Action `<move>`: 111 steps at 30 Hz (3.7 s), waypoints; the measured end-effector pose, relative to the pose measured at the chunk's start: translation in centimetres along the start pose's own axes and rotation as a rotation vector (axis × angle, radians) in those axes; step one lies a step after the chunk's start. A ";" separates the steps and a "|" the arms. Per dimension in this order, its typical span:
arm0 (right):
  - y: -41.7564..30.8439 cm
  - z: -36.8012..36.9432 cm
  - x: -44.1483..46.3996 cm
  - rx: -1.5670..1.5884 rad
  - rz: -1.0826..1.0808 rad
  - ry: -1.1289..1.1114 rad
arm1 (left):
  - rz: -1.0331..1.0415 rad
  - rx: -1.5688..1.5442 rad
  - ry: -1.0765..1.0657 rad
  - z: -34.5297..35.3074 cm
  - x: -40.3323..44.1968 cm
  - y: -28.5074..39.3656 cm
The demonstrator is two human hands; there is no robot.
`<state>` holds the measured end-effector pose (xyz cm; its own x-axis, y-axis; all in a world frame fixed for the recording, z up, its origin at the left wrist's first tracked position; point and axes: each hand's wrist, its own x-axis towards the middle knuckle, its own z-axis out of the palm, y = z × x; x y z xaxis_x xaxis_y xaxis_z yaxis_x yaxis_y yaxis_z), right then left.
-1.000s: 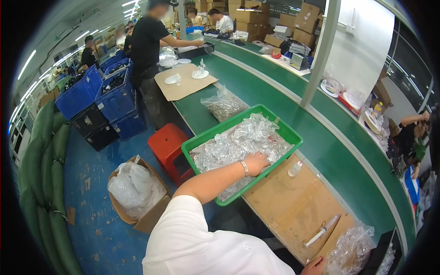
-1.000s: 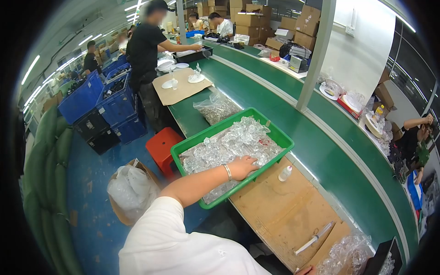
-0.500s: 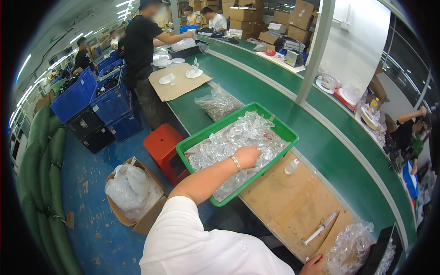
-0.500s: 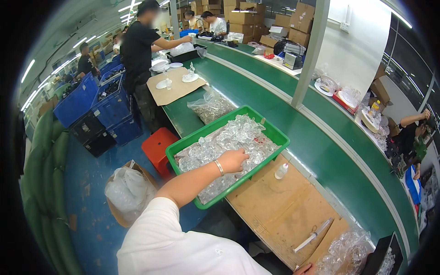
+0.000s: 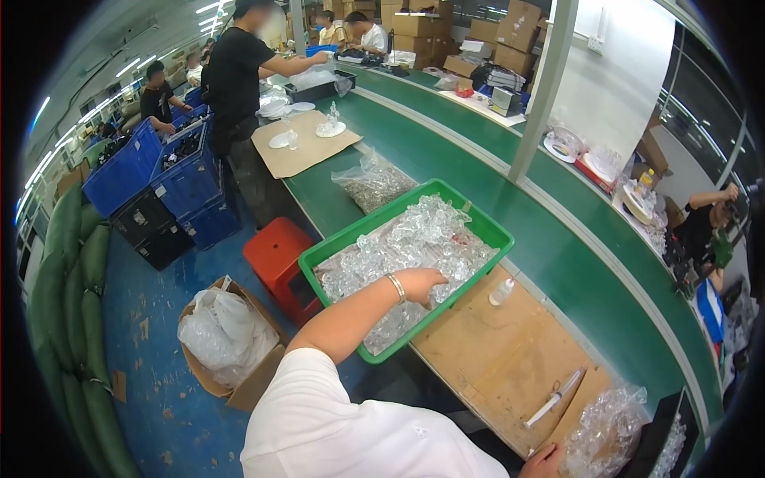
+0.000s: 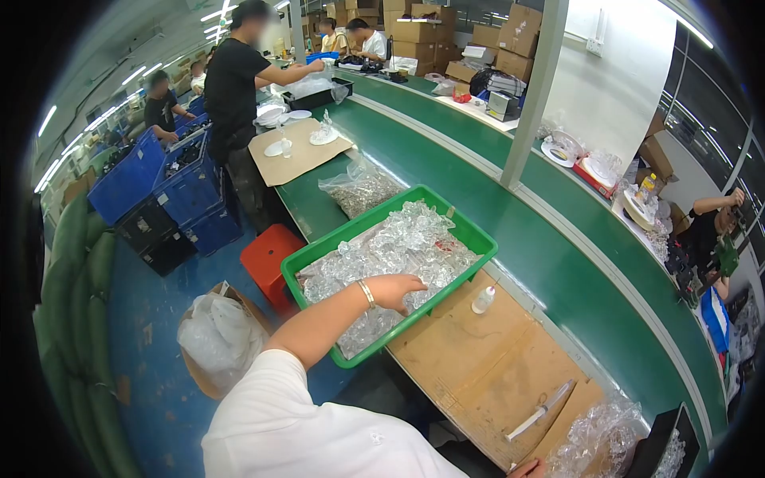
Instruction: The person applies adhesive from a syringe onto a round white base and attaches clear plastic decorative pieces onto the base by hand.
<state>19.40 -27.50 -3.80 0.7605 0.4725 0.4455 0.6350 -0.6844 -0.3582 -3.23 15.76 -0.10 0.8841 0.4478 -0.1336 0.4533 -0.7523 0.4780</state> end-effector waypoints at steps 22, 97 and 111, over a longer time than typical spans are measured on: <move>-0.7 -0.3 0.1 0.064 0.153 -0.085 | -0.150 0.103 -0.269 -1.4 -0.6 1.4; -4.2 -2.9 1.1 -0.032 0.100 -0.103 | -0.030 0.051 0.267 -0.9 -0.1 -0.8; -3.4 -2.3 0.8 0.019 0.048 -0.094 | -0.163 0.204 0.224 -0.4 -0.2 -1.0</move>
<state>17.56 -26.09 -0.32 0.7987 0.4901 0.3490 0.5996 -0.6970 -0.3933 -3.93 16.64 -0.23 0.7615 0.6481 0.0113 0.6199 -0.7332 0.2794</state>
